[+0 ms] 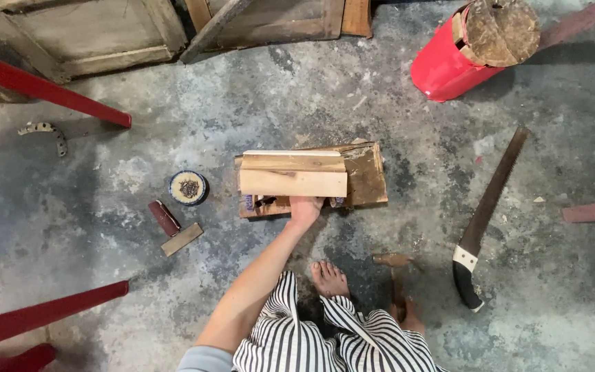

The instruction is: Assembling a small wooden box by nailing wooden panels together using a hammer.

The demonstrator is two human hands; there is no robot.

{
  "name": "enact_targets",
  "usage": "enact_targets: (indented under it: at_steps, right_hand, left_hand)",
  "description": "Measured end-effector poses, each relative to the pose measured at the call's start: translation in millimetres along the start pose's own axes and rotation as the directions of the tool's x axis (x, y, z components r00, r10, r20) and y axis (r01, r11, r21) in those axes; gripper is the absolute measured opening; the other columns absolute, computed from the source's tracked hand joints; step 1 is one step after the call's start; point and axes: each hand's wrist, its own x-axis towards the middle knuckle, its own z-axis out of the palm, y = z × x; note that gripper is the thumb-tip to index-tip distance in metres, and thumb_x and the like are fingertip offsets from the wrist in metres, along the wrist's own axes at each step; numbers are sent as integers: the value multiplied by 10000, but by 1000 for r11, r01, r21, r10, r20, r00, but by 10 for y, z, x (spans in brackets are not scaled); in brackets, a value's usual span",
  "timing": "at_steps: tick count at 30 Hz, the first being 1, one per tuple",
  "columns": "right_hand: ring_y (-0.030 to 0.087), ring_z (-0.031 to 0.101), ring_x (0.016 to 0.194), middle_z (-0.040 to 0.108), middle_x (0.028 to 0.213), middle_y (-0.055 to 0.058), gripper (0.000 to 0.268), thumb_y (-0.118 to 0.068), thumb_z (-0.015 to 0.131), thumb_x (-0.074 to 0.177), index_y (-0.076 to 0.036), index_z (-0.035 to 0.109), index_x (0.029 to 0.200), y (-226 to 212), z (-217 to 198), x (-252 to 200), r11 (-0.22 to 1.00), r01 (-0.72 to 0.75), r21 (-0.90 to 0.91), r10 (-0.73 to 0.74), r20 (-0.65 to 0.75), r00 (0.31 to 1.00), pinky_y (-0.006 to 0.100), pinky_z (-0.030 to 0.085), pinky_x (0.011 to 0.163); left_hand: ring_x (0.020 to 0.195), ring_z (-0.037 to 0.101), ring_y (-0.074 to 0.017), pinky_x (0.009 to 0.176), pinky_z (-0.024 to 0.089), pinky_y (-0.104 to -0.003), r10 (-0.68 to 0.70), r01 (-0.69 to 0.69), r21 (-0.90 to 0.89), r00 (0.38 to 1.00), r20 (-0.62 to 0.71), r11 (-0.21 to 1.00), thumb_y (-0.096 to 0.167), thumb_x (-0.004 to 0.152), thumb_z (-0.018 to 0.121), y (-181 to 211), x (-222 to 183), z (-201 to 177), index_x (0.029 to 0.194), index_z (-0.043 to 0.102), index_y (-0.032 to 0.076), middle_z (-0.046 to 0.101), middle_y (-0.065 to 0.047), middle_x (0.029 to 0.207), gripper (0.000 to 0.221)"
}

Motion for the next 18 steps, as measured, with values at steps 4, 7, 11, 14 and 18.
enact_targets:
  at_steps: [4, 7, 11, 14, 18]
  right_hand:
    - [281, 754, 918, 761, 1102, 87, 555, -315, 644, 926, -217, 499, 1452, -83, -303, 28, 974, 159, -164, -144, 99, 985, 405, 590, 783]
    - [268, 764, 858, 769, 1059, 72, 577, -281, 596, 937, -256, 440, 1492, -1296, -1034, -158, 918, 281, -280, -232, 196, 953, 400, 584, 717]
    - [477, 597, 1238, 655, 1282, 300, 471, -297, 619, 1032, 33, 594, 1367, -3051, -1798, -610, 769, 576, 279, -587, -49, 808, 602, 492, 1042]
    - [193, 651, 725, 581, 1316, 263, 544, -239, 641, 1027, 69, 487, 1447, -3752, -1672, -285, 660, 503, 558, -598, -15, 801, 277, 605, 567]
    - [172, 584, 441, 600, 1012, 276, 704, -385, 702, 1000, 122, 464, 1426, -4108, -1430, 201, 685, 427, 591, -588, 101, 803, 282, 543, 337]
  left_hand:
    - [653, 646, -382, 619, 529, -443, 0, 0, 0, 1000, -6, 1000, 228, 873, 683, -83, -47, 47, 966, 706, -25, 722, -182, 826, 270]
    - [650, 646, -381, 616, 529, -442, -13, 13, -1, 1000, -8, 1000, 229, 873, 682, -144, -86, 78, 966, 706, -24, 722, -181, 826, 270]
    - [553, 619, -343, 604, 500, -403, 32, -32, 31, 999, 7, 999, 309, 839, 728, -2, 18, -69, 578, 660, 37, 624, -126, 513, 383]
    - [636, 630, -380, 649, 518, -436, 24, -37, 82, 987, 156, 996, 204, 785, 716, 179, 78, -286, 636, 644, -3, 643, -190, 597, 264]
    - [793, 658, -401, 711, 545, -472, -135, 119, 73, 947, 290, 990, 317, 830, 682, 7, 107, -177, 776, 635, -11, 619, -199, 673, 336]
